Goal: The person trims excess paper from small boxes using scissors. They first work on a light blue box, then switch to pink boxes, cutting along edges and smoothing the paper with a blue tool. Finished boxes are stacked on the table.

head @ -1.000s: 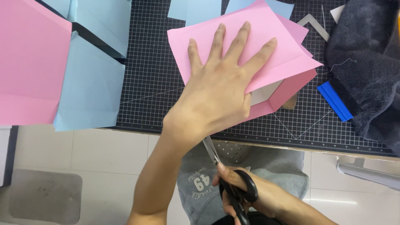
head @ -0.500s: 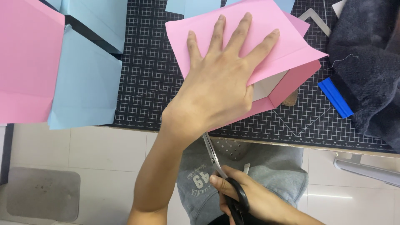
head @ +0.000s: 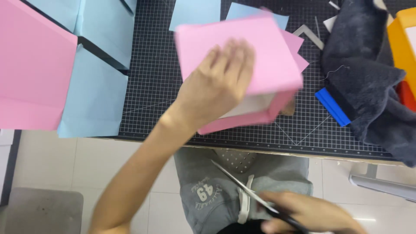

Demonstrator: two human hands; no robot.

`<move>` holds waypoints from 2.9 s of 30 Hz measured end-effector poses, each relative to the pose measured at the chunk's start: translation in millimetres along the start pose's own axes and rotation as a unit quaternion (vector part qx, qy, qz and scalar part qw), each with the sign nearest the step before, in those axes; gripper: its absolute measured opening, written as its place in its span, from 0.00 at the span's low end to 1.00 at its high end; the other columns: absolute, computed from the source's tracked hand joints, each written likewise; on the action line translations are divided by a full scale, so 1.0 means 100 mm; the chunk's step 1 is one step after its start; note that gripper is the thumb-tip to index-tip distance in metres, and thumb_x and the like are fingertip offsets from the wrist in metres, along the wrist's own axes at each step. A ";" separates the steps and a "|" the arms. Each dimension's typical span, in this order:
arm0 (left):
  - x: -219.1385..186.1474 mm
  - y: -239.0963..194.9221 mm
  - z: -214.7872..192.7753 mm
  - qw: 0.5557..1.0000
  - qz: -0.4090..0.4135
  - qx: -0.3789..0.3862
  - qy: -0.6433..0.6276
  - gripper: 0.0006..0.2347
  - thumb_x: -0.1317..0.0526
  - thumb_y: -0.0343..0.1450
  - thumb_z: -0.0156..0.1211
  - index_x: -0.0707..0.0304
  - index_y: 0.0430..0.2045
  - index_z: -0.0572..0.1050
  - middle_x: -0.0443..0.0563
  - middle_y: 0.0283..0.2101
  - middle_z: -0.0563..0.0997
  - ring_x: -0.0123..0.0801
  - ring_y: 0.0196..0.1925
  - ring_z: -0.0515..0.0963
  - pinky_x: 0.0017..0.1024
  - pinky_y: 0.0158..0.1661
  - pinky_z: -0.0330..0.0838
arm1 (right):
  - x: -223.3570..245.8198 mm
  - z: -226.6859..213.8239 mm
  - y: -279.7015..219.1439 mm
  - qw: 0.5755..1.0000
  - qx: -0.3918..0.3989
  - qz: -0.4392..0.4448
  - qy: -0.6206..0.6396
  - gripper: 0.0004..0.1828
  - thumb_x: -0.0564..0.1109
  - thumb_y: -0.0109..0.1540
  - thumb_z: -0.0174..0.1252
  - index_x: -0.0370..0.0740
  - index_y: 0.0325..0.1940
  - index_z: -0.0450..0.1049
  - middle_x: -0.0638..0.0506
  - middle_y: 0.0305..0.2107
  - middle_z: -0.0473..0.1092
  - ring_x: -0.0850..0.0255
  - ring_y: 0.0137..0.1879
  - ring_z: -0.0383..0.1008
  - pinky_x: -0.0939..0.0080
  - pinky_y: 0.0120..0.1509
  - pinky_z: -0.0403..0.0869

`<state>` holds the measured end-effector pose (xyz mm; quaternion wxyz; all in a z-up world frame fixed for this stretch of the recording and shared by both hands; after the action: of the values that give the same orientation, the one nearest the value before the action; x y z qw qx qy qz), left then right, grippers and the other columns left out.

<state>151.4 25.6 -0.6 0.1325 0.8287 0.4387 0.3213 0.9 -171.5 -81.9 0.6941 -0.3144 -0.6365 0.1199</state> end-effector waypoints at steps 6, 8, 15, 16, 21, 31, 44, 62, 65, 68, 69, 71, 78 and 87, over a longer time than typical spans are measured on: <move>0.15 -0.42 -0.03 0.905 0.281 -0.188 -0.258 0.20 0.62 0.76 0.78 0.64 0.57 0.72 0.57 0.59 0.79 0.42 0.62 0.78 0.50 0.63 0.69 | -0.70 -0.25 -0.68 0.963 0.031 0.236 -0.128 0.17 0.66 0.62 0.56 0.71 0.54 0.74 0.72 0.29 0.74 0.80 0.36 0.71 0.78 0.44 0.72; 0.44 -0.41 0.00 0.926 0.247 -0.169 -0.228 0.13 0.65 0.76 0.72 0.59 0.54 0.79 0.48 0.59 0.79 0.40 0.64 0.74 0.53 0.62 0.62 | -0.78 -0.25 -0.77 0.971 0.057 0.221 -0.071 0.27 0.63 0.60 0.63 0.73 0.65 0.74 0.71 0.25 0.73 0.78 0.30 0.67 0.76 0.36 0.69; 0.89 -0.19 0.18 0.964 0.240 -0.092 -0.071 0.22 0.76 0.73 0.74 0.54 0.60 0.78 0.51 0.66 0.74 0.38 0.64 0.79 0.52 0.62 0.63 | -1.22 -0.15 -0.76 0.954 0.004 0.271 -0.127 0.34 0.68 0.60 0.53 0.83 0.71 0.58 0.81 0.64 0.69 0.86 0.68 0.73 0.80 0.72 0.66; 0.97 -0.15 0.22 0.984 0.174 -0.037 0.014 0.28 0.75 0.71 0.71 0.50 0.66 0.72 0.58 0.66 0.73 0.45 0.62 0.80 0.56 0.52 0.68 | -1.09 -0.16 -0.73 0.958 -0.034 0.273 -0.080 0.43 0.77 0.51 0.50 0.83 0.72 0.57 0.81 0.67 0.66 0.86 0.72 0.68 0.76 0.75 0.60; 0.29 -0.16 -0.28 0.996 -0.034 0.059 0.061 0.17 0.64 0.81 0.54 0.66 0.66 0.74 0.69 0.66 0.70 0.59 0.62 0.74 0.63 0.55 0.64 | -0.83 -0.14 -0.27 0.965 -0.075 -0.028 0.249 0.44 0.73 0.54 0.53 0.37 0.60 0.66 0.46 0.19 0.72 0.60 0.22 0.75 0.63 0.27 0.79; -0.44 -0.37 -0.19 0.944 -0.131 0.276 -0.127 0.45 0.59 0.59 0.58 0.43 0.73 0.40 0.66 0.74 0.38 0.71 0.72 0.42 0.80 0.58 0.47 | -0.73 -0.56 -0.11 0.948 -0.174 0.142 0.224 0.20 0.54 0.60 0.55 0.32 0.41 0.70 0.38 0.12 0.66 0.52 0.13 0.69 0.56 0.14 0.69; 0.00 -0.14 -0.12 0.902 -0.110 0.301 -0.290 0.33 0.58 0.68 0.51 0.45 0.71 0.47 0.64 0.72 0.45 0.73 0.70 0.44 0.81 0.54 0.47 | -0.36 -0.82 -0.31 0.926 -0.226 0.249 0.171 0.20 0.49 0.65 0.57 0.29 0.29 0.69 0.34 0.12 0.67 0.47 0.16 0.66 0.51 0.20 0.68; 0.08 -0.15 -0.14 0.890 -0.125 0.313 -0.307 0.33 0.62 0.68 0.47 0.47 0.71 0.46 0.64 0.73 0.45 0.72 0.70 0.43 0.81 0.54 0.45 | -0.28 -0.74 -0.27 0.904 -0.264 0.308 0.136 0.16 0.45 0.62 0.65 0.28 0.32 0.71 0.36 0.13 0.62 0.49 0.13 0.60 0.50 0.11 0.68; 0.03 -0.12 -0.14 0.878 -0.120 0.334 -0.320 0.34 0.62 0.68 0.47 0.46 0.72 0.44 0.65 0.73 0.42 0.74 0.70 0.40 0.81 0.56 0.40 | -0.90 -0.50 -0.34 0.970 -0.134 0.171 0.107 0.25 0.60 0.56 0.58 0.41 0.49 0.81 0.53 0.16 0.66 0.64 0.17 0.67 0.60 0.16 0.71; 0.01 -0.14 -0.15 0.895 -0.113 0.315 -0.294 0.34 0.62 0.68 0.52 0.46 0.72 0.45 0.64 0.73 0.44 0.73 0.71 0.43 0.81 0.55 0.46 | -0.26 -0.14 -0.37 0.924 -0.101 0.315 0.194 0.38 0.62 0.52 0.51 0.66 0.68 0.78 0.47 0.33 0.86 0.62 0.37 0.84 0.68 0.43 0.76; 0.00 -0.14 -0.15 0.896 -0.109 0.316 -0.293 0.34 0.62 0.68 0.52 0.46 0.72 0.45 0.64 0.73 0.44 0.73 0.71 0.43 0.81 0.55 0.46 | -0.23 -0.10 -0.20 0.924 -0.101 0.313 0.197 0.38 0.62 0.52 0.51 0.66 0.68 0.78 0.47 0.33 0.86 0.62 0.37 0.84 0.68 0.43 0.76; 0.01 -0.16 -0.16 0.896 -0.119 0.319 -0.285 0.36 0.63 0.67 0.52 0.46 0.72 0.45 0.63 0.73 0.44 0.72 0.71 0.43 0.80 0.55 0.46 | 0.08 0.10 0.22 0.979 0.079 0.078 0.173 0.36 0.73 0.55 0.39 0.42 0.46 0.72 0.52 0.20 0.74 0.67 0.24 0.69 0.70 0.28 0.67; 0.00 -0.17 -0.19 0.888 -0.128 0.320 -0.306 0.34 0.61 0.70 0.51 0.45 0.72 0.44 0.63 0.74 0.43 0.72 0.72 0.42 0.80 0.56 0.44 | 0.29 0.14 0.53 0.957 0.031 0.111 0.267 0.34 0.69 0.59 0.41 0.35 0.43 0.70 0.42 0.11 0.71 0.61 0.13 0.68 0.68 0.18 0.54; 0.07 -0.15 -0.20 0.882 -0.142 0.314 -0.321 0.31 0.61 0.72 0.49 0.47 0.72 0.45 0.64 0.73 0.45 0.73 0.71 0.42 0.82 0.56 0.43 | 0.37 0.23 0.48 0.929 -0.018 0.278 0.243 0.21 0.62 0.64 0.53 0.42 0.44 0.65 0.43 0.15 0.70 0.57 0.17 0.71 0.63 0.21 0.69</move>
<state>131.8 38.9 10.1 0.0436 0.8134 0.5632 -0.1390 -4.1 -106.6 -80.0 0.7605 -0.5107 -0.3374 0.2167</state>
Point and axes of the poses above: each hand's wrist, its own y-axis towards the middle knuckle, its own z-axis out of the palm, x = y × z, the point moved 5 cm from there along y, towards the middle knuckle
